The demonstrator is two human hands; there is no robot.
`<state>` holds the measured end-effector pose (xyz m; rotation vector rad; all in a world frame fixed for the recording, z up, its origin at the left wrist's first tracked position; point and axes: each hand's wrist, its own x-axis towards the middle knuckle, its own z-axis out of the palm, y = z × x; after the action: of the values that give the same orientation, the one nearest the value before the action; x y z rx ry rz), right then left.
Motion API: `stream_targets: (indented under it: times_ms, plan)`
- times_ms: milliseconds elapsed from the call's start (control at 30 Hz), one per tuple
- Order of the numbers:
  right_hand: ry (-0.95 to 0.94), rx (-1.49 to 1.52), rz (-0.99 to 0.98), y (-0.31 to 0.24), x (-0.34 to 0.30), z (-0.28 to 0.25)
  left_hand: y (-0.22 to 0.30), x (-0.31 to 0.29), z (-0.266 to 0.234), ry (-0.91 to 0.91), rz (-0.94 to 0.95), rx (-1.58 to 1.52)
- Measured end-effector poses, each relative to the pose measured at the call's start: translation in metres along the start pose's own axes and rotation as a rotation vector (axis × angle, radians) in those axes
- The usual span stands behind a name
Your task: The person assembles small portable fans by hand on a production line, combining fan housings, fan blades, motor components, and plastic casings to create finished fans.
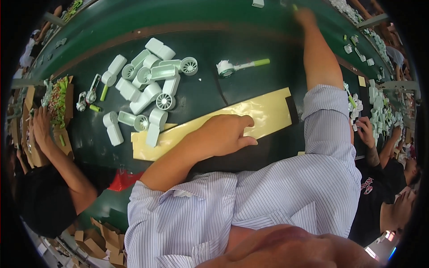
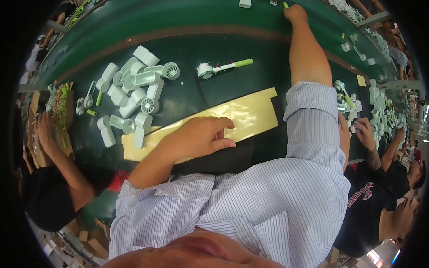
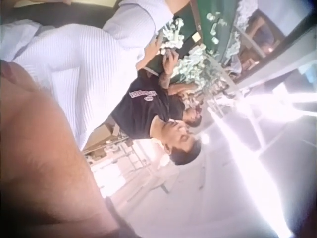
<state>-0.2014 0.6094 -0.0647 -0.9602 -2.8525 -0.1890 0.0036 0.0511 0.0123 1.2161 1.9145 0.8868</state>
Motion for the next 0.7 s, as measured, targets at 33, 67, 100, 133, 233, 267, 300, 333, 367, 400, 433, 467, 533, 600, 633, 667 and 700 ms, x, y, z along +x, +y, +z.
stream_targets:
  times_ms: [33, 67, 100, 133, 233, 267, 300, 333, 367, 400, 433, 467, 533, 600, 633, 667, 700]
  plan:
    - [-0.001, 0.006, -0.001, -0.001, -0.005, -0.008, 0.001, -0.002, -0.002, -0.060, 0.042, 0.029]
    - [0.084, 0.135, -0.019, -0.002, -0.011, -0.016, 0.002, -0.004, -0.003, -0.121, 0.084, 0.058]
    - [0.170, 0.263, -0.035, -0.001, -0.018, -0.025, 0.002, -0.005, -0.003, -0.123, 0.081, 0.063]
    - [0.257, 0.388, -0.046, 0.002, -0.028, -0.036, 0.002, -0.006, 0.000, -0.136, 0.085, 0.083]
    - [0.520, 0.763, -0.094, 0.010, -0.057, -0.086, 0.014, -0.010, 0.005, -0.214, 0.028, 0.148]
    - [0.521, 0.841, -0.120, -0.023, -0.085, -0.116, 0.012, -0.018, 0.010, -0.189, 0.009, 0.198]
    - [0.539, 0.832, -0.098, -0.011, -0.095, -0.131, 0.016, -0.018, 0.012, -0.195, 0.038, 0.271]
    - [0.675, 1.020, -0.095, -0.001, -0.103, -0.141, 0.021, -0.017, 0.012, -0.231, 0.040, 0.298]
    - [0.795, 1.219, -0.106, -0.008, -0.116, -0.153, 0.021, -0.020, 0.015, -0.233, 0.036, 0.300]
    - [0.795, 1.224, -0.102, -0.013, -0.130, -0.166, 0.019, -0.023, 0.018, -0.211, 0.062, 0.329]
    - [0.633, 1.734, -0.074, -0.044, -0.167, -0.195, 0.016, -0.029, 0.019, -0.173, 0.072, 0.352]
    - [0.427, 2.225, -0.033, -0.058, -0.197, -0.216, 0.016, -0.033, 0.019, -0.151, 0.088, 0.377]
    - [0.390, 2.283, -0.135, -0.047, -0.224, -0.213, 0.017, -0.032, 0.016, -0.138, 0.088, 0.351]
    - [0.322, 2.314, -0.158, -0.064, -0.273, -0.229, 0.021, -0.034, 0.007, -0.044, 0.053, 0.257]
    - [0.269, 2.216, -0.201, -0.056, -0.289, -0.226, 0.022, -0.036, -0.002, 0.076, 0.085, 0.263]
    - [0.217, 2.119, -0.240, -0.048, -0.300, -0.216, 0.018, -0.039, -0.017, 0.195, 0.114, 0.271]
    - [0.082, 2.065, -0.201, -0.036, -0.309, -0.206, 0.007, -0.039, -0.036, 0.327, 0.173, 0.352]
